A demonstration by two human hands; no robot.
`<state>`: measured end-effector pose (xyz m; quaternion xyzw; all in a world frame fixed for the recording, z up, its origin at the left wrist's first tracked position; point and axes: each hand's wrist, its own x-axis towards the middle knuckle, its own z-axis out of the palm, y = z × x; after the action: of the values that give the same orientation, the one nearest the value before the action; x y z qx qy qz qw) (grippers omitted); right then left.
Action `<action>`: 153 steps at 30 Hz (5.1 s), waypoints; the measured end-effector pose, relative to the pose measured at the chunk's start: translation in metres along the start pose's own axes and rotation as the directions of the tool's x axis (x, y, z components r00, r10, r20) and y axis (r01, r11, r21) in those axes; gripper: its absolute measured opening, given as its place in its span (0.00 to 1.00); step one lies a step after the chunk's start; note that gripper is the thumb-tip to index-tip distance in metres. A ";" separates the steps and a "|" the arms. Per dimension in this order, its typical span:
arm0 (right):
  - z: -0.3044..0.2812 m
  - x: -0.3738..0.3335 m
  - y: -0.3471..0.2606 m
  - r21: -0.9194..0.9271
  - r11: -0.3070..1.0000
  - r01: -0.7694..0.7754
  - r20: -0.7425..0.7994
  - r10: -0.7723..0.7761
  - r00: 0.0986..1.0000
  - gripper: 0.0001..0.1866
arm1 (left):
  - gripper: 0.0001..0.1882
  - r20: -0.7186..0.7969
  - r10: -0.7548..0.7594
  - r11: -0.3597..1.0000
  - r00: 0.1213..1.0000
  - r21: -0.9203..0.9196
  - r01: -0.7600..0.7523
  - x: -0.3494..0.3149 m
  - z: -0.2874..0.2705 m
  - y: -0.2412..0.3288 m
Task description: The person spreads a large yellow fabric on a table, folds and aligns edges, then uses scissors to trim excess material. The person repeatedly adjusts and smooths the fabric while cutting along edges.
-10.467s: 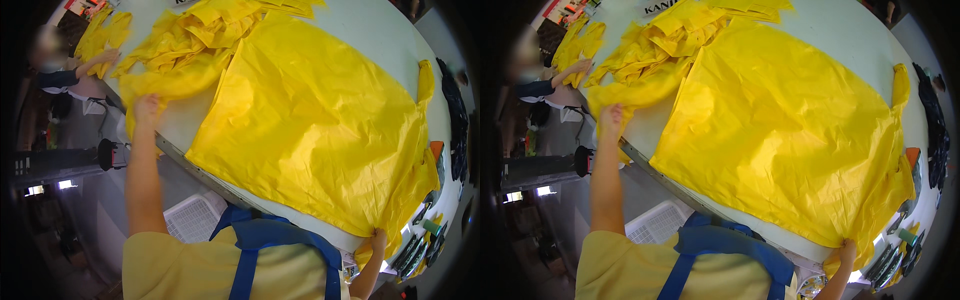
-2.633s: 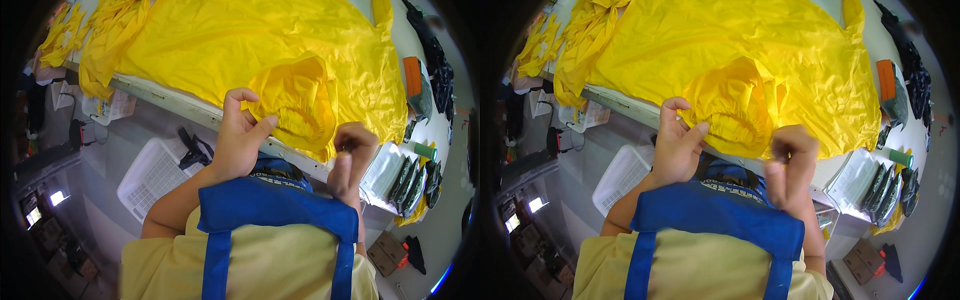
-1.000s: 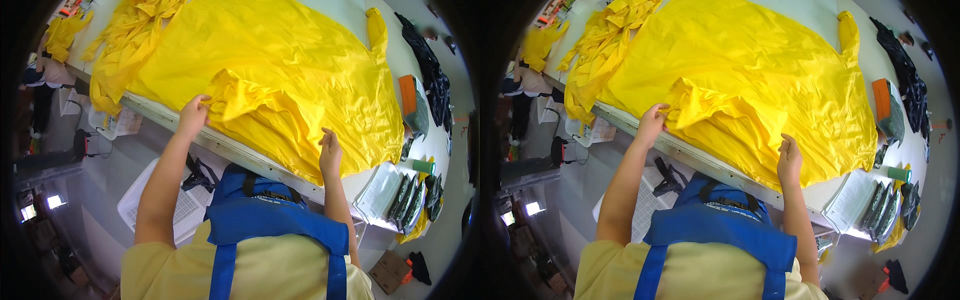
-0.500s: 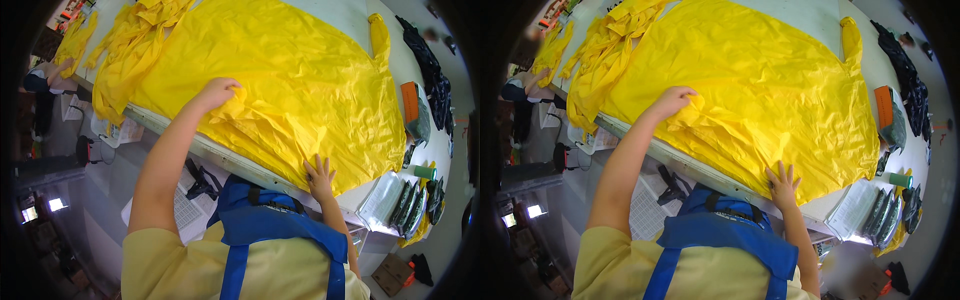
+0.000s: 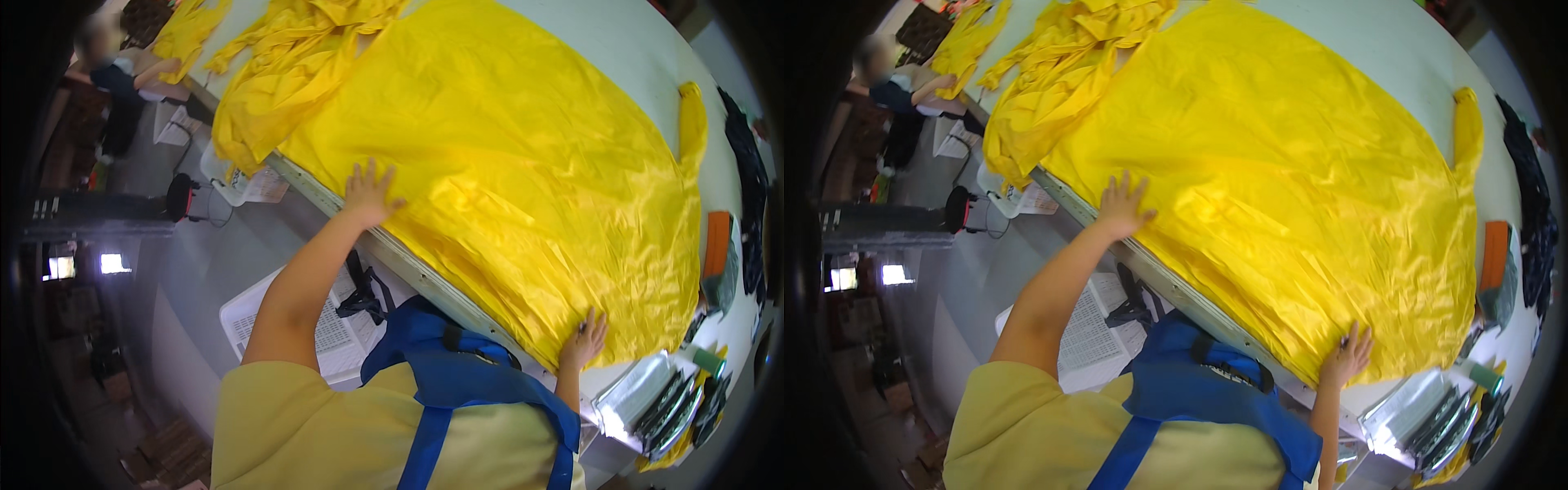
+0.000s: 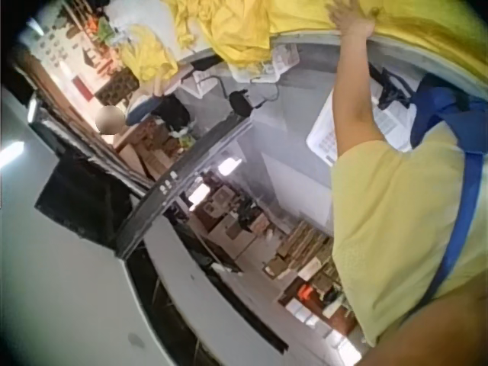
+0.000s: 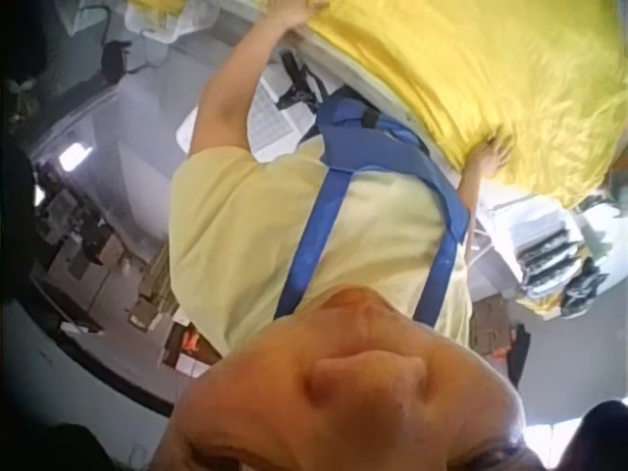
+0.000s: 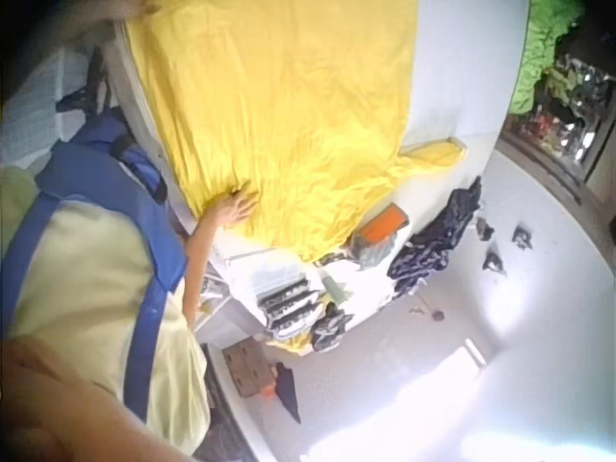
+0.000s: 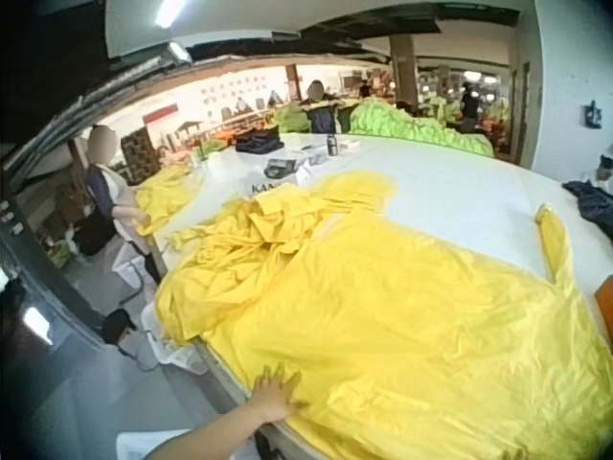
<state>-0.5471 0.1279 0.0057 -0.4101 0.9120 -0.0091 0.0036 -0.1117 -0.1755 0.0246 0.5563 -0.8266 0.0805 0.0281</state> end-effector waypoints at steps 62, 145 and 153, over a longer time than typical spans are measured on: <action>0.014 0.084 0.135 -0.151 0.966 -0.212 0.039 0.220 0.975 0.31 | 0.23 -0.190 -0.325 0.751 0.926 -0.647 0.131 -0.016 -0.074 0.109; -0.081 -0.024 0.089 0.253 0.821 0.512 0.301 -0.570 0.764 0.21 | 0.31 0.537 -0.722 0.015 0.436 -0.618 0.786 0.000 0.024 -0.161; -0.129 0.031 0.120 0.404 0.912 -0.062 0.756 -0.295 0.584 0.14 | 0.05 0.733 -0.314 -0.433 0.603 -0.676 0.597 0.017 -0.033 -0.243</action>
<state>-0.6592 0.1858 0.1319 -0.4205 0.7603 -0.0037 0.4951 0.1049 -0.2749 0.0843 0.6382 -0.2521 -0.6243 0.3732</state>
